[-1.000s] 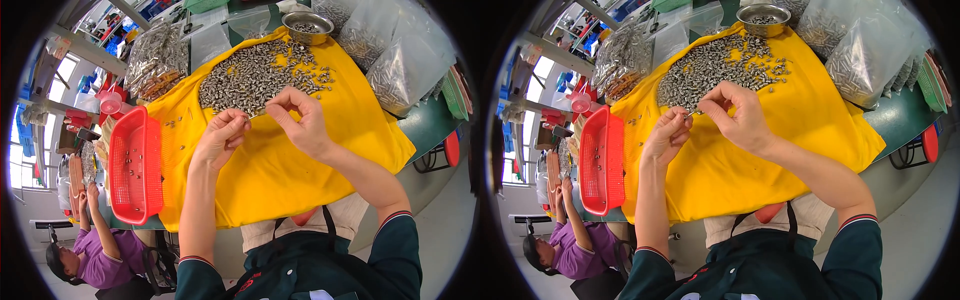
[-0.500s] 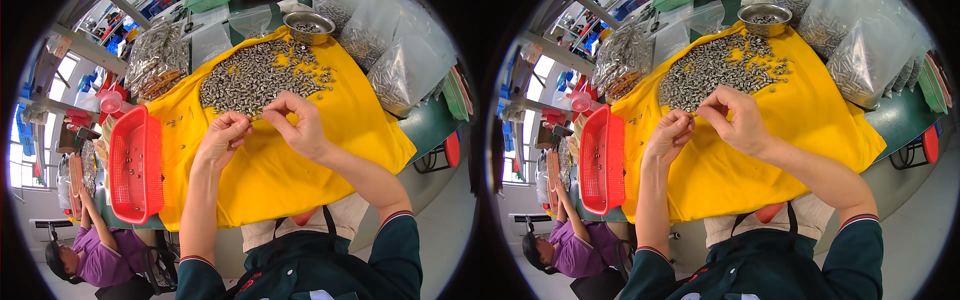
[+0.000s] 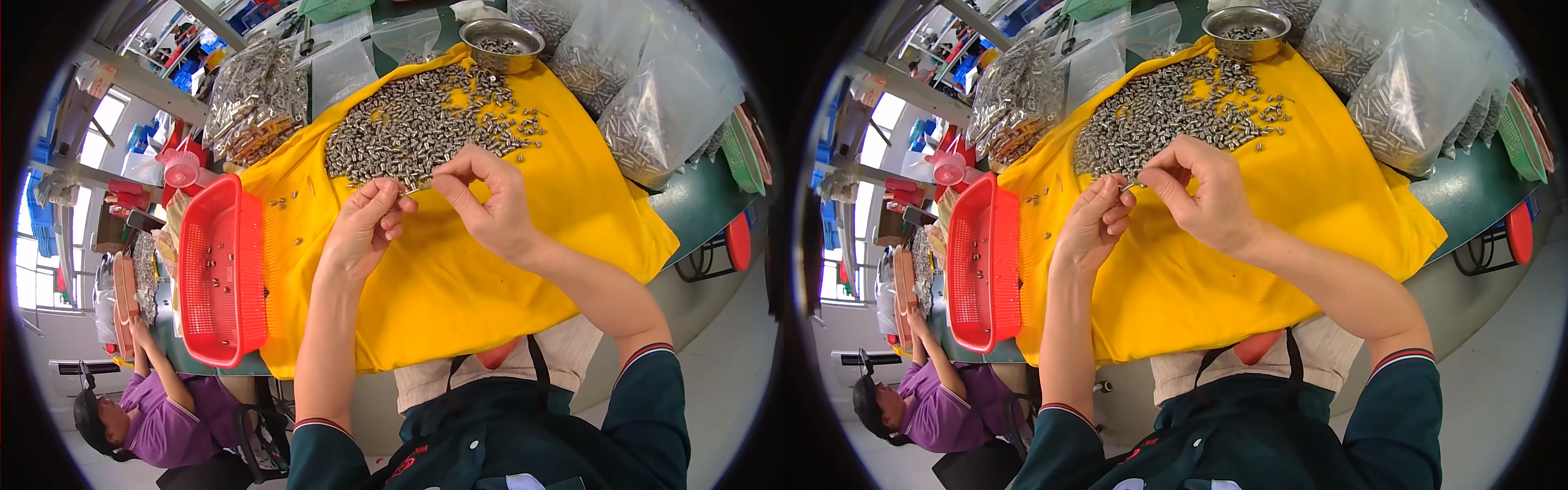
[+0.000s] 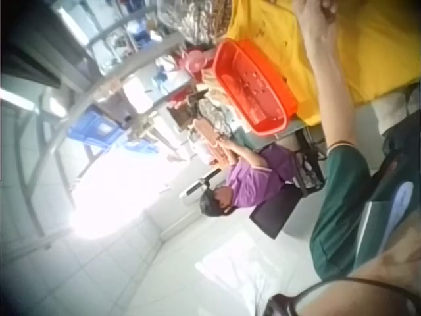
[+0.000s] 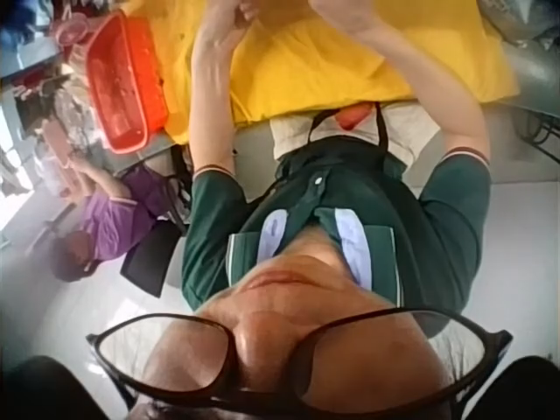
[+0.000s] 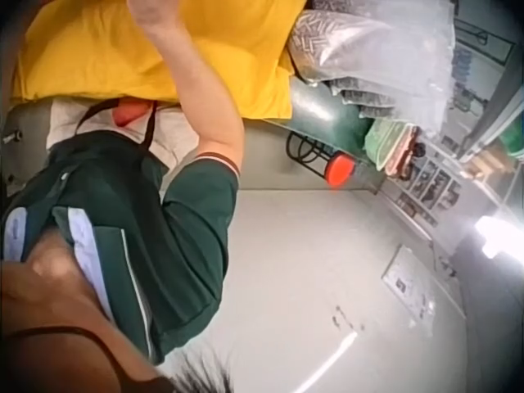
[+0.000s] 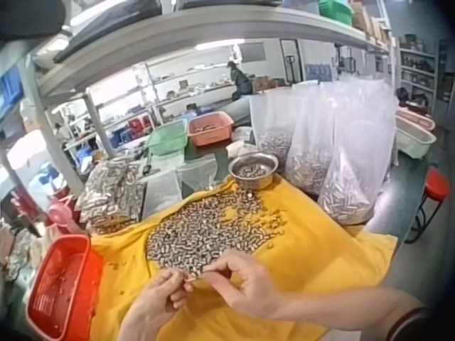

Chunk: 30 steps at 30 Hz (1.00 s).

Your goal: Sorting small metal hardware components like screws or bolts on a workbench in a manufacturing environment.

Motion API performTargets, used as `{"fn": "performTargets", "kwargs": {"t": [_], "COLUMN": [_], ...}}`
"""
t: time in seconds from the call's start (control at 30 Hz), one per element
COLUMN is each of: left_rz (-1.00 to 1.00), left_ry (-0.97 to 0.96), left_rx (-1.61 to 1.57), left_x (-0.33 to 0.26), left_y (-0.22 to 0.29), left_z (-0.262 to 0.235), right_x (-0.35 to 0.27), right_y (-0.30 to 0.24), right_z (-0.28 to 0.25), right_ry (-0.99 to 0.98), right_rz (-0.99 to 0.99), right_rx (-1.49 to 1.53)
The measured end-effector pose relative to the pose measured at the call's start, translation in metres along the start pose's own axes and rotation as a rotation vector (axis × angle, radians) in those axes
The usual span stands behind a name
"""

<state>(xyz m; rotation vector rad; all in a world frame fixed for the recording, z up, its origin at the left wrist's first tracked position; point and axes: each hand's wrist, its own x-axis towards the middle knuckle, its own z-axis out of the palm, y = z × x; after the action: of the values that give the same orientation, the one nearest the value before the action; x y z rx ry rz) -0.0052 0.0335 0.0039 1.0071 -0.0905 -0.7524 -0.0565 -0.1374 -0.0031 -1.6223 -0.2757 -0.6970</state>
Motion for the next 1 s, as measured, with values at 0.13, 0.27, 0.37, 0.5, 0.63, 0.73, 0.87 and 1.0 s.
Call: {"fn": "performTargets", "kwargs": {"t": [0.13,0.27,0.37,0.5,0.63,0.73,0.87,1.0], "left_rz": [-0.014,-0.024,-0.031,-0.022,0.016,0.081,0.135,0.232], "left_ry": [0.03,-0.013,-0.042,-0.054,-0.067,0.039,0.247,0.323], "left_rx": [-0.004,-0.029,-0.048,-0.053,-0.011,0.0,-0.111,0.504], "left_x": [0.0,-0.001,-0.001,0.001,0.004,0.003,0.006,0.012], "left_y": [-0.001,-0.001,-0.001,-0.003,-0.006,-0.002,0.008,0.004], "left_z": [0.004,0.003,0.002,0.0,-0.003,-0.005,-0.006,-0.011], "right_x": [-0.001,-0.001,-0.001,-0.001,-0.001,0.0,0.004,0.003], "right_y": [0.001,0.001,0.001,0.001,0.003,0.002,0.007,0.005], "right_z": [0.001,0.002,0.002,0.002,0.001,0.002,-0.006,-0.002], "right_ry": [-0.005,-0.004,-0.007,-0.009,-0.034,0.049,0.129,0.102], "right_rz": [-0.011,-0.016,-0.028,-0.035,-0.027,0.089,0.265,0.26], "right_rx": [-0.003,-0.016,-0.032,-0.028,-0.048,0.07,0.177,0.161]}}
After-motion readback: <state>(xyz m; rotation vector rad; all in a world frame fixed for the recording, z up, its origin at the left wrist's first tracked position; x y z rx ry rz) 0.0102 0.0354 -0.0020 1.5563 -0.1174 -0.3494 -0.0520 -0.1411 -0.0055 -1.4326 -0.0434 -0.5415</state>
